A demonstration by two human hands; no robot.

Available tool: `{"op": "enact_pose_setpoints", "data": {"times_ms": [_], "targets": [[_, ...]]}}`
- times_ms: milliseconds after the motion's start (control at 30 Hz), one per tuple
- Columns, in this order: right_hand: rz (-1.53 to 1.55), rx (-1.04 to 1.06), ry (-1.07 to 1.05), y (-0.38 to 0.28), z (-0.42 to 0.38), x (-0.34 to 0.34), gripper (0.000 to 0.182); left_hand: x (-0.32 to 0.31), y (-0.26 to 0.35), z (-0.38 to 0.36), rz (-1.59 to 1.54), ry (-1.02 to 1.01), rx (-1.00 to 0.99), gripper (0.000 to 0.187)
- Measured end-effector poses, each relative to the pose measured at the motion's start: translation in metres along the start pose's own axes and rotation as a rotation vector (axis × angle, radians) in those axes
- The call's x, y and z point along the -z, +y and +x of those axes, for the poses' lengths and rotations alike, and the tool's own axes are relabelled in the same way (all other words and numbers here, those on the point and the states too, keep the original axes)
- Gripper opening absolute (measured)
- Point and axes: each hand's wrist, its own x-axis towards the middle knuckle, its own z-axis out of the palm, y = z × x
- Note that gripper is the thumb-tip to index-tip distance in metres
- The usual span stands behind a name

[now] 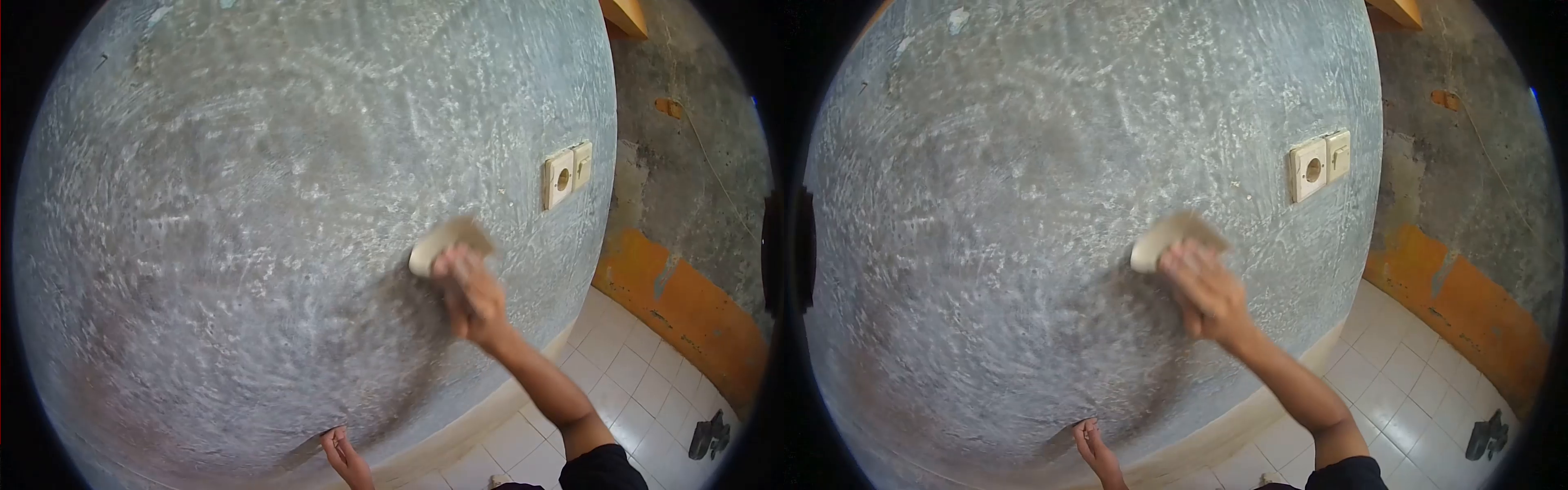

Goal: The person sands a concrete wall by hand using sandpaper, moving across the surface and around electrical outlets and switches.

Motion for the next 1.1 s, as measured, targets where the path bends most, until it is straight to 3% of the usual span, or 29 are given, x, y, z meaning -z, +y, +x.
{"op": "enact_pose_setpoints", "data": {"times_ms": [67, 133, 167, 200, 267, 333, 400, 533, 600, 700, 733, 800, 833, 900, 1000, 1100], "targets": [[0.077, -0.115, 0.137, 0.027, 0.045, 0.012, 0.048, -0.001, 0.003, -0.001, 0.028, 0.008, 0.004, 0.027], [0.118, -0.324, 0.172, 0.045, 0.109, 0.030, 0.032, -0.003, 0.001, 0.002, -0.002, -0.002, -0.009, 0.028], [0.059, -0.069, 0.371, 0.065, 0.149, 0.031, 0.028, -0.001, -0.009, 0.004, -0.043, -0.016, -0.023, 0.029], [0.036, -0.298, 0.288, 0.069, 0.182, 0.043, 0.028, 0.000, -0.019, 0.007, -0.086, -0.028, -0.038, 0.030], [-0.066, -0.060, 0.477, 0.088, 0.253, 0.049, 0.030, 0.005, -0.047, 0.013, 0.055, -0.016, -0.225, 0.028], [0.071, 0.034, 0.524, 0.091, 0.310, 0.048, 0.043, 0.003, -0.057, 0.014, 0.128, 0.020, -0.331, 0.028], [0.003, -0.051, 0.396, 0.080, 0.337, 0.047, 0.043, -0.004, -0.056, 0.013, 0.124, 0.079, -0.348, 0.026], [0.084, 0.173, 0.223, 0.056, 0.306, 0.035, 0.046, -0.008, -0.048, 0.011, 0.088, 0.113, -0.357, 0.029], [0.146, 0.134, 0.082, 0.046, 0.265, 0.033, 0.045, -0.005, -0.044, 0.014, 0.128, 0.085, -0.363, 0.031], [0.164, 0.257, -0.049, 0.035, 0.196, 0.029, 0.047, 0.000, -0.073, 0.021, 0.149, 0.043, -0.102, 0.036], [0.204, 0.304, -0.108, 0.034, 0.176, 0.029, 0.049, -0.005, -0.060, 0.017, 0.127, 0.066, -0.110, 0.038], [0.168, 0.249, -0.147, 0.034, 0.140, 0.039, 0.039, -0.010, -0.013, 0.003, 0.088, 0.112, -0.130, 0.040], [0.160, 0.222, -0.158, 0.040, 0.133, 0.045, 0.042, -0.011, 0.006, -0.003, 0.047, 0.118, -0.151, 0.043], [0.151, 0.173, -0.180, 0.049, 0.128, 0.053, 0.049, -0.012, -0.013, 0.003, 0.069, 0.137, -0.186, 0.043], [0.106, 0.113, 0.115, 0.065, 0.164, 0.051, 0.042, -0.013, -0.020, 0.002, 0.092, 0.092, -0.211, 0.041], [0.195, -0.097, 0.247, 0.105, 0.222, 0.058, 0.043, -0.017, -0.027, 0.001, 0.127, 0.063, -0.273, 0.038]]}}
